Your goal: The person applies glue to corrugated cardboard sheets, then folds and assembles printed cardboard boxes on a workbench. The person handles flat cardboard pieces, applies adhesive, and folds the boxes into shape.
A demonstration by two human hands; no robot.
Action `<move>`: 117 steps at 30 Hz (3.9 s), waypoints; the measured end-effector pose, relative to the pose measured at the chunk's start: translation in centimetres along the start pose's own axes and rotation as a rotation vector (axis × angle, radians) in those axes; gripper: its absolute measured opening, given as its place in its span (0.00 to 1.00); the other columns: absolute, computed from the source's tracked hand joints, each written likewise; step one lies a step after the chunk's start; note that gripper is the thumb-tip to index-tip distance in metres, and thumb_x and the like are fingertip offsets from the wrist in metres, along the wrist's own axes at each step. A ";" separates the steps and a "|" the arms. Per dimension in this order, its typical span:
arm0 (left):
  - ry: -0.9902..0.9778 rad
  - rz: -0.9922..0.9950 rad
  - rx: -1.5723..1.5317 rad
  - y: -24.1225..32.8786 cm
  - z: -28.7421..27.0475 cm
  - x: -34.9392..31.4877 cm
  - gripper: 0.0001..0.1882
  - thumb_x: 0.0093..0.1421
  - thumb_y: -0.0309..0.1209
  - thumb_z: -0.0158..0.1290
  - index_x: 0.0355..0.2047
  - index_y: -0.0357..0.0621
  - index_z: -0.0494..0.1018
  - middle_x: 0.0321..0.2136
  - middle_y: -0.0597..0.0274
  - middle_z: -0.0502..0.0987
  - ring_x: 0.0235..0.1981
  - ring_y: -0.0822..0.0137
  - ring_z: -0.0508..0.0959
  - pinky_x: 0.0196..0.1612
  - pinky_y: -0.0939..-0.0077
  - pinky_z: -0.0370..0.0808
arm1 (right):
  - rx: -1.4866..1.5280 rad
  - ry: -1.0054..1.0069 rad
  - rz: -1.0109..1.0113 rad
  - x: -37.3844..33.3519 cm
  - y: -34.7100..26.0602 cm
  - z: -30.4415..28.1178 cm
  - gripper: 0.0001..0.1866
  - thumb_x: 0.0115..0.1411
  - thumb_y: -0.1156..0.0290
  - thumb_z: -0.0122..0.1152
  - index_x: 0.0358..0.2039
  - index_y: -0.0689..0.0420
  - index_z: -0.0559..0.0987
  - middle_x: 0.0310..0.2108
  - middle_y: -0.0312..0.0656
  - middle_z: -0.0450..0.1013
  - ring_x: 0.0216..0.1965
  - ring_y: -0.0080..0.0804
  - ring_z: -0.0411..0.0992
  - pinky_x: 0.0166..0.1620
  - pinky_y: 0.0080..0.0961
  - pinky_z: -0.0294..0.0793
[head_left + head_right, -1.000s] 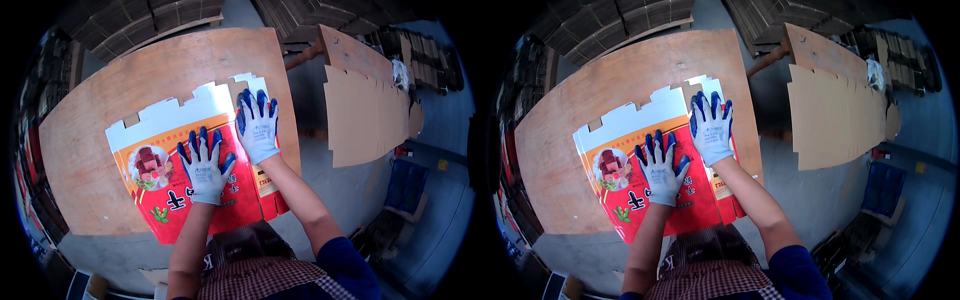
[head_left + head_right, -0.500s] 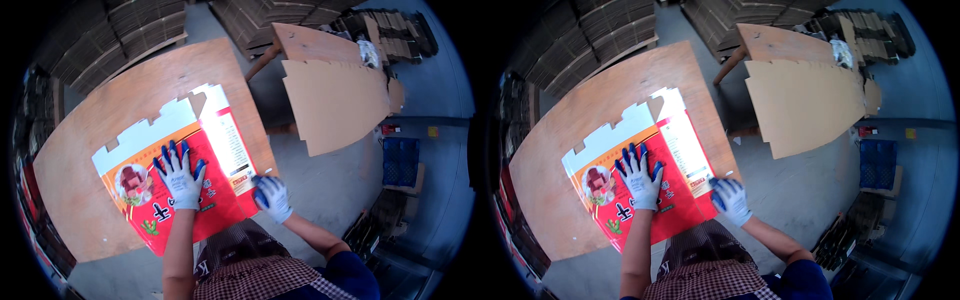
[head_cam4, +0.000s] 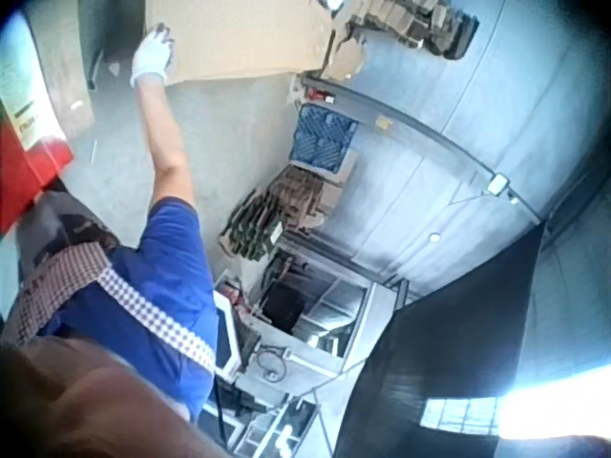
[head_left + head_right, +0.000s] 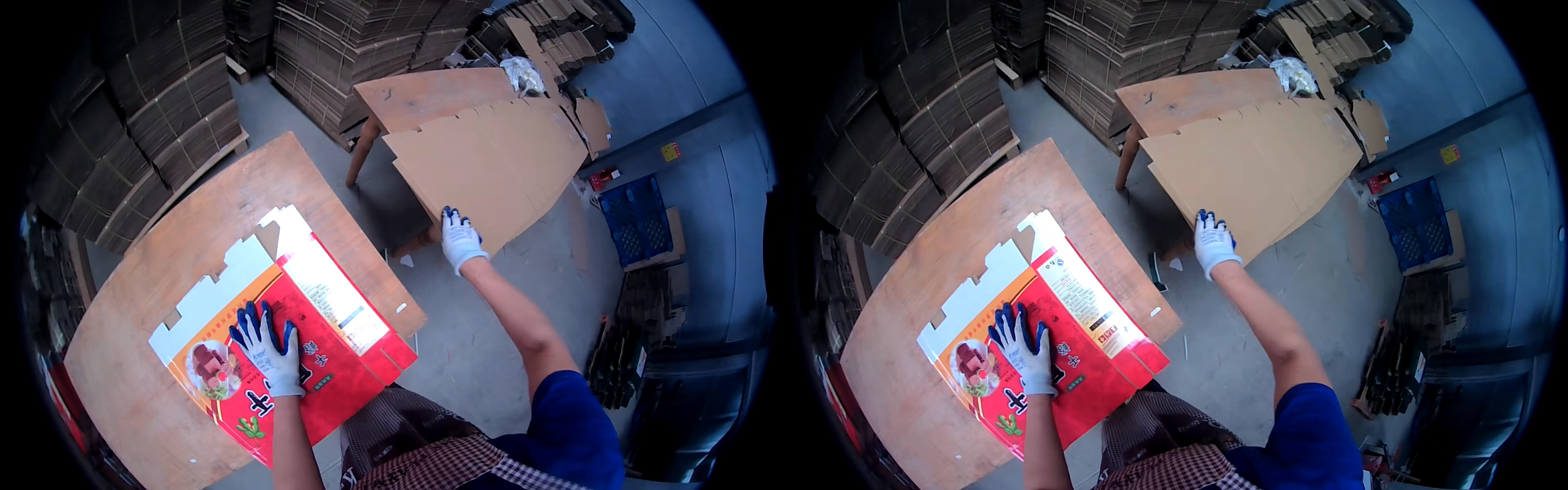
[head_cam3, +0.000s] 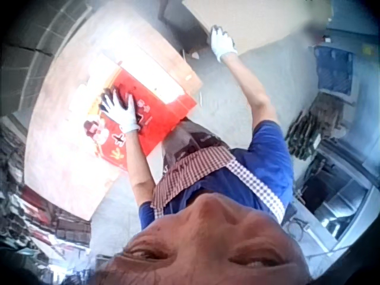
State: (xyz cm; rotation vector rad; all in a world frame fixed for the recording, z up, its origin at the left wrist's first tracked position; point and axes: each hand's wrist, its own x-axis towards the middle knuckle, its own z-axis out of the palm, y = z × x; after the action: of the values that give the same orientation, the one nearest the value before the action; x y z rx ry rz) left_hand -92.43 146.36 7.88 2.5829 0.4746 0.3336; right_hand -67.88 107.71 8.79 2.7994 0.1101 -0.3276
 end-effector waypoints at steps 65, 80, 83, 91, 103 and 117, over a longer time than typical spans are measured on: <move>-0.190 -0.099 0.175 0.0 -2.3 0.1 0.33 0.57 0.58 0.55 0.59 0.60 0.73 0.72 0.58 0.51 0.73 0.43 0.41 0.69 0.30 0.30 | 0.605 0.264 -1.001 -2.9 -27.6 -8.8 0.17 0.57 0.62 0.63 0.47 0.47 0.81 0.57 0.37 0.70 0.67 0.42 0.57 0.72 0.46 0.44; -0.191 -0.105 0.191 0.0 -2.2 0.3 0.33 0.58 0.57 0.55 0.60 0.59 0.72 0.72 0.57 0.51 0.73 0.44 0.42 0.69 0.31 0.31 | 0.393 0.503 -0.666 -7.1 -31.9 -7.4 0.22 0.63 0.65 0.53 0.57 0.54 0.73 0.60 0.44 0.66 0.65 0.50 0.58 0.68 0.62 0.44; -0.209 -0.101 0.200 0.2 -2.1 0.2 0.34 0.58 0.56 0.55 0.62 0.60 0.70 0.72 0.58 0.51 0.73 0.45 0.43 0.70 0.32 0.31 | 0.358 0.473 -0.676 -9.8 -29.9 -6.9 0.25 0.62 0.66 0.54 0.60 0.55 0.72 0.61 0.45 0.65 0.66 0.50 0.57 0.68 0.62 0.44; -0.172 -0.108 0.215 -0.1 -2.1 -0.4 0.35 0.58 0.54 0.56 0.63 0.55 0.69 0.72 0.58 0.51 0.74 0.48 0.42 0.70 0.35 0.33 | 0.503 0.204 -0.766 -22.5 -20.4 -2.9 0.27 0.62 0.61 0.57 0.62 0.53 0.71 0.66 0.43 0.62 0.68 0.47 0.56 0.69 0.58 0.46; 0.255 -0.922 0.114 -13.2 -6.1 -8.7 0.48 0.61 0.58 0.55 0.70 0.38 0.53 0.68 0.43 0.58 0.69 0.49 0.59 0.69 0.62 0.57 | 1.031 -0.161 -0.226 -13.8 -18.9 -3.6 0.40 0.65 0.51 0.57 0.69 0.58 0.56 0.64 0.59 0.61 0.64 0.54 0.63 0.64 0.37 0.63; 0.314 -0.468 0.624 -11.8 -4.5 -8.6 0.32 0.69 0.48 0.45 0.69 0.50 0.57 0.69 0.48 0.57 0.69 0.49 0.56 0.68 0.53 0.54 | 0.078 -0.056 0.154 -0.5 0.0 0.2 0.59 0.52 0.40 0.66 0.72 0.57 0.47 0.73 0.51 0.45 0.70 0.62 0.50 0.66 0.60 0.54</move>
State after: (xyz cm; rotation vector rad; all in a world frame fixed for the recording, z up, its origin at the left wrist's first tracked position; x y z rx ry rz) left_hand -104.83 154.58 4.50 2.8780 1.4661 0.4830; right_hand -68.42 107.64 8.76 2.8504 -0.1338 -0.3802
